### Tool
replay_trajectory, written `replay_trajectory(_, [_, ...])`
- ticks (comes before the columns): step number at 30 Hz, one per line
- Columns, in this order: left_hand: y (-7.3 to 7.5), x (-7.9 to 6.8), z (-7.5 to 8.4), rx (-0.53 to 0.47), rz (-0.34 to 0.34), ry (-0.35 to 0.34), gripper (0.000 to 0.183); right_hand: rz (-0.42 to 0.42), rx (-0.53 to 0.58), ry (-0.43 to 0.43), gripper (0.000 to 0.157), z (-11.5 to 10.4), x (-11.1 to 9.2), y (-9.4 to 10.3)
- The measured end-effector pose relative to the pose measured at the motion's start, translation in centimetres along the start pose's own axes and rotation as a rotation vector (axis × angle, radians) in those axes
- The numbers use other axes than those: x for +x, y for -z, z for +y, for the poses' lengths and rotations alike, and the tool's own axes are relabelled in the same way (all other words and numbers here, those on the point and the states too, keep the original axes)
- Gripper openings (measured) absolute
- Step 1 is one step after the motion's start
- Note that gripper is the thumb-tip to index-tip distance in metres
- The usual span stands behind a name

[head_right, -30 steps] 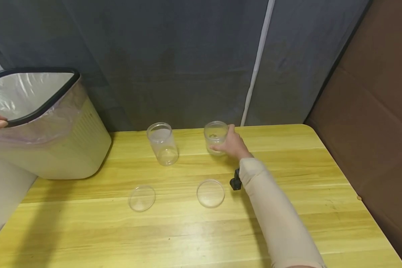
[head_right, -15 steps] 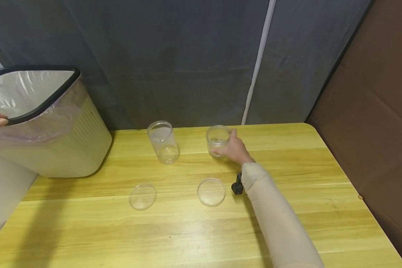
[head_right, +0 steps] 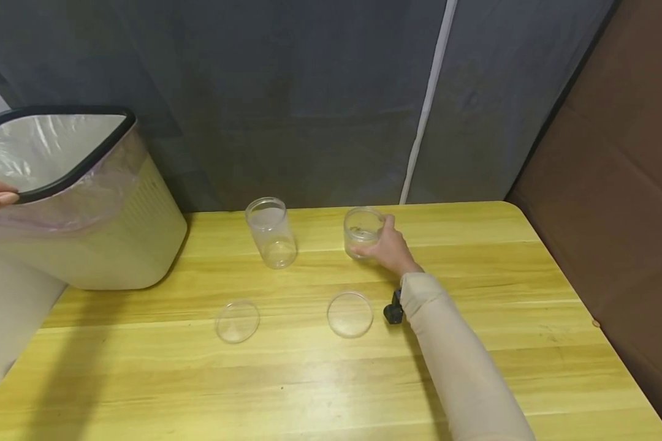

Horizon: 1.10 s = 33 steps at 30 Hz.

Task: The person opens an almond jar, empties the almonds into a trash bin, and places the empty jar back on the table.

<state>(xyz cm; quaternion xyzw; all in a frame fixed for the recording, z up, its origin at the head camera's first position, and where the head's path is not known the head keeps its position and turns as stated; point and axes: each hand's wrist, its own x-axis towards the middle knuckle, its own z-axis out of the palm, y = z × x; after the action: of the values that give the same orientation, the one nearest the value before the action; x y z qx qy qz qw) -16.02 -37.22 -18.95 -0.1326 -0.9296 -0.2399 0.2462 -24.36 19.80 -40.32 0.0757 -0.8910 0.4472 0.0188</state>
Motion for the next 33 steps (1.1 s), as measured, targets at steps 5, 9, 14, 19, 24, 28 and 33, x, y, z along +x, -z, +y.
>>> replay_trajectory(5, [-0.5, 0.2, -2.2, 0.037, 0.004, 0.000, 0.016, 0.019, 0.018, -0.001, 0.099, 0.2, -0.1, -0.1])
replay_trajectory(9, [-1.0, -0.1, -2.4, 0.079, 0.032, -0.021, 0.027, 0.013, 0.041, -0.005, 0.099, 0.4, -0.3, -0.3])
replay_trajectory(14, [-1.1, -1.1, 1.4, 0.049, 0.058, 0.005, 0.019, 0.007, 0.047, -0.011, 0.100, 0.5, -0.4, -0.3])
replay_trajectory(19, [-1.4, -1.7, 4.9, 0.040, 0.087, 0.023, 0.024, 0.008, 0.052, -0.017, 0.101, 0.7, -0.7, -0.1])
replay_trajectory(24, [-1.8, -2.1, 5.8, 0.006, 0.163, 0.044, 0.038, 0.003, 0.060, -0.031, 0.102, 0.9, -0.9, 0.1])
replay_trajectory(28, [-2.1, -2.4, 6.0, -0.030, 0.220, 0.054, 0.044, -0.001, 0.076, -0.038, 0.101, 1.1, -1.2, 0.4])
replay_trajectory(33, [-2.8, -2.9, 7.5, 0.024, 0.214, 0.061, 0.007, -0.019, 0.075, -0.028, 0.102, 1.4, -1.6, 1.3])
